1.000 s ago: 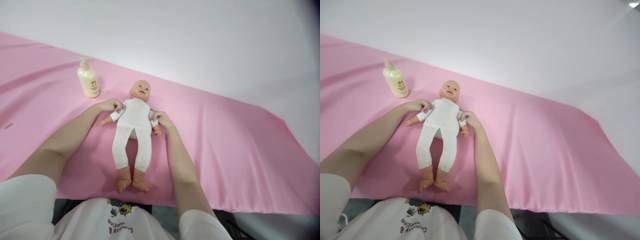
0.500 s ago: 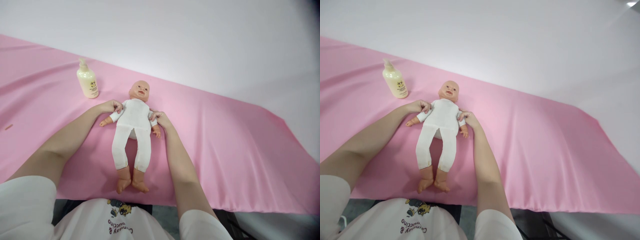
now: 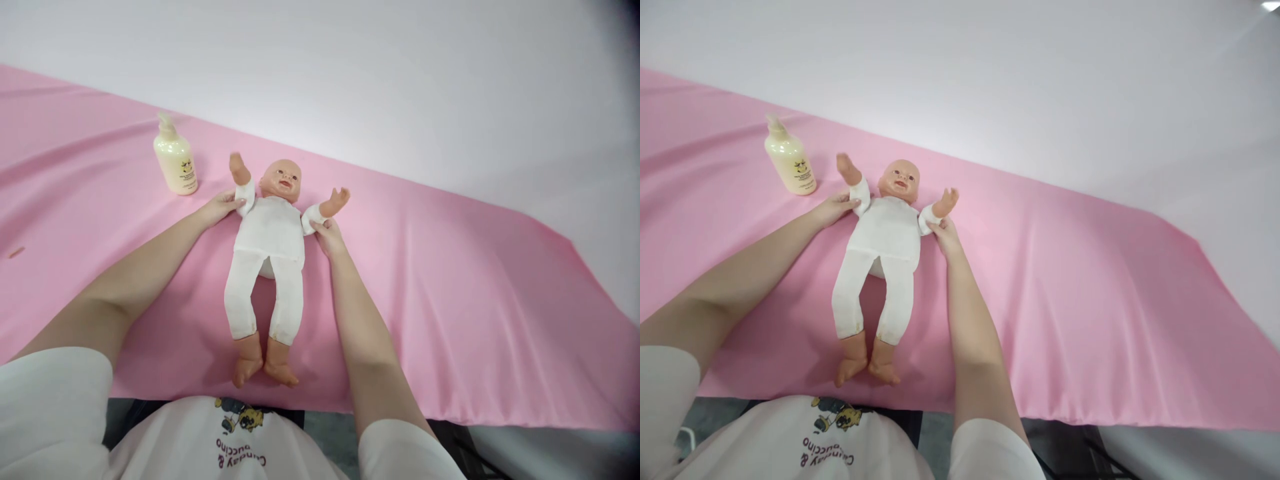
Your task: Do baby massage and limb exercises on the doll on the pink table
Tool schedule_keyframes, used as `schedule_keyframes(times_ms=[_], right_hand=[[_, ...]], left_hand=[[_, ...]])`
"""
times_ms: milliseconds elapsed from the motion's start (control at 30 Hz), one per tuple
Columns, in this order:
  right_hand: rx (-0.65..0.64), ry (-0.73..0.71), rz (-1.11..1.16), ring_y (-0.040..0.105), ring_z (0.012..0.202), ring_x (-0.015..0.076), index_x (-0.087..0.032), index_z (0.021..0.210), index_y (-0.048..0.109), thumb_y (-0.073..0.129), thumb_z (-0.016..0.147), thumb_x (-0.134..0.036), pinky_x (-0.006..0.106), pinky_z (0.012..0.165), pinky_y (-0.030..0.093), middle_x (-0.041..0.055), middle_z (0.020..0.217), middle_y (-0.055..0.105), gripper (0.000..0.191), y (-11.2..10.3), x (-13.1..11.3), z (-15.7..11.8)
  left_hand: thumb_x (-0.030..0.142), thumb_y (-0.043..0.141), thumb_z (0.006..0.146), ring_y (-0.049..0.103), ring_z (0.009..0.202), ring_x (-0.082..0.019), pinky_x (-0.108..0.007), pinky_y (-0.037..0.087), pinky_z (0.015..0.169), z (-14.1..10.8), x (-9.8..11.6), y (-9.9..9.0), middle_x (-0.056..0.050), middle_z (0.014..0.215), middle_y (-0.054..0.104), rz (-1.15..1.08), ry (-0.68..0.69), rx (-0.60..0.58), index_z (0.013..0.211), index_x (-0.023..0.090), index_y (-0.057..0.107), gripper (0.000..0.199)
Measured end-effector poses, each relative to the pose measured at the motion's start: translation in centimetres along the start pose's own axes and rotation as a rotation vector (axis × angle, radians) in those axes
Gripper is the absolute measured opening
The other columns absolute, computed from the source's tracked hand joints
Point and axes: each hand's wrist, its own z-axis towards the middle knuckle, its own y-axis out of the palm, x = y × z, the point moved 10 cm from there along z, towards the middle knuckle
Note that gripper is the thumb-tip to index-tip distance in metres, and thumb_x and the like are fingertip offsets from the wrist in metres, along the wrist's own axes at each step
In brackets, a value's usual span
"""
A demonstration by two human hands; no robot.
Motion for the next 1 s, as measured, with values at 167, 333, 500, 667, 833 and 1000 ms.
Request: schedule_keyframes(times_ms=[167, 333, 500, 667, 833, 1000], right_hand=[[0.152, -0.183, -0.22, 0.061, 0.136, 0.0231, -0.03, 0.147, 0.048, 0.065, 0.088, -0.065, 0.041, 0.12, 0.047, 0.0092, 0.151, 0.059, 0.071, -0.7, -2.3, -0.6], [0.139, -0.157, -0.443, 0.046, 0.151, 0.0248, -0.028, 0.159, 0.035, 0.059, 0.093, -0.063, 0.045, 0.131, 0.031, 0.01, 0.163, 0.049, 0.078, -0.8, -2.2, -0.9], [0.152, -0.187, -0.469, 0.055, 0.142, 0.0273, -0.026, 0.155, 0.047, 0.057, 0.093, -0.065, 0.046, 0.125, 0.04, 0.012, 0.154, 0.058, 0.073, -1.6, -1.2, -0.3], [0.174, -0.18, -0.456, 0.064, 0.129, 0.0263, -0.026, 0.143, 0.057, 0.06, 0.091, -0.066, 0.042, 0.115, 0.049, 0.0126, 0.145, 0.065, 0.066, -2.4, -0.6, -0.1], [0.184, -0.091, -0.487, 0.064, 0.126, 0.0261, -0.024, 0.135, 0.061, 0.061, 0.091, -0.067, 0.042, 0.117, 0.047, 0.0115, 0.135, 0.07, 0.061, -2.9, 0.3, 0.1], [0.14, -0.048, -0.4, 0.065, 0.125, 0.0245, -0.025, 0.134, 0.06, 0.064, 0.088, -0.067, 0.042, 0.114, 0.049, 0.0104, 0.134, 0.071, 0.063, -2.4, 0.8, 0.4]], left_hand=[[0.05, 0.066, 0.091, 0.047, 0.149, -0.03, -0.046, 0.041, 0.122, -0.1, 1.2, -0.6, -0.012, 0.159, 0.053, 0.191, 0.092, 0.154, 0.162, 0.024, 0.037, 0.08], [0.048, 0.052, 0.099, 0.04, 0.154, -0.03, -0.044, 0.025, 0.13, -0.9, 2.0, -0.2, -0.012, 0.167, 0.042, 0.48, 0.097, 0.21, 0.161, 0.018, 0.041, 0.07], [0.052, 0.05, 0.099, 0.053, 0.144, -0.031, -0.042, 0.034, 0.125, -1.2, 1.3, 0.0, -0.012, 0.157, 0.055, 0.608, -0.002, 0.197, 0.159, 0.016, 0.045, 0.07], [0.053, 0.064, 0.089, 0.065, 0.123, -0.037, -0.047, 0.043, 0.115, -0.7, 1.6, 0.7, -0.02, 0.136, 0.068, 0.761, 0.051, 0.121, 0.161, 0.009, 0.04, 0.088], [0.053, 0.059, 0.091, 0.068, 0.11, -0.034, -0.045, 0.048, 0.106, -0.7, 1.7, 0.6, -0.02, 0.13, 0.071, 0.856, 0.034, 0.099, 0.157, 0.009, 0.048, 0.08], [0.053, 0.063, 0.088, 0.062, 0.128, -0.037, -0.048, 0.043, 0.114, -0.6, 1.3, 0.3, -0.019, 0.145, 0.063, 0.742, 0.023, 0.091, 0.158, 0.012, 0.047, 0.083]])
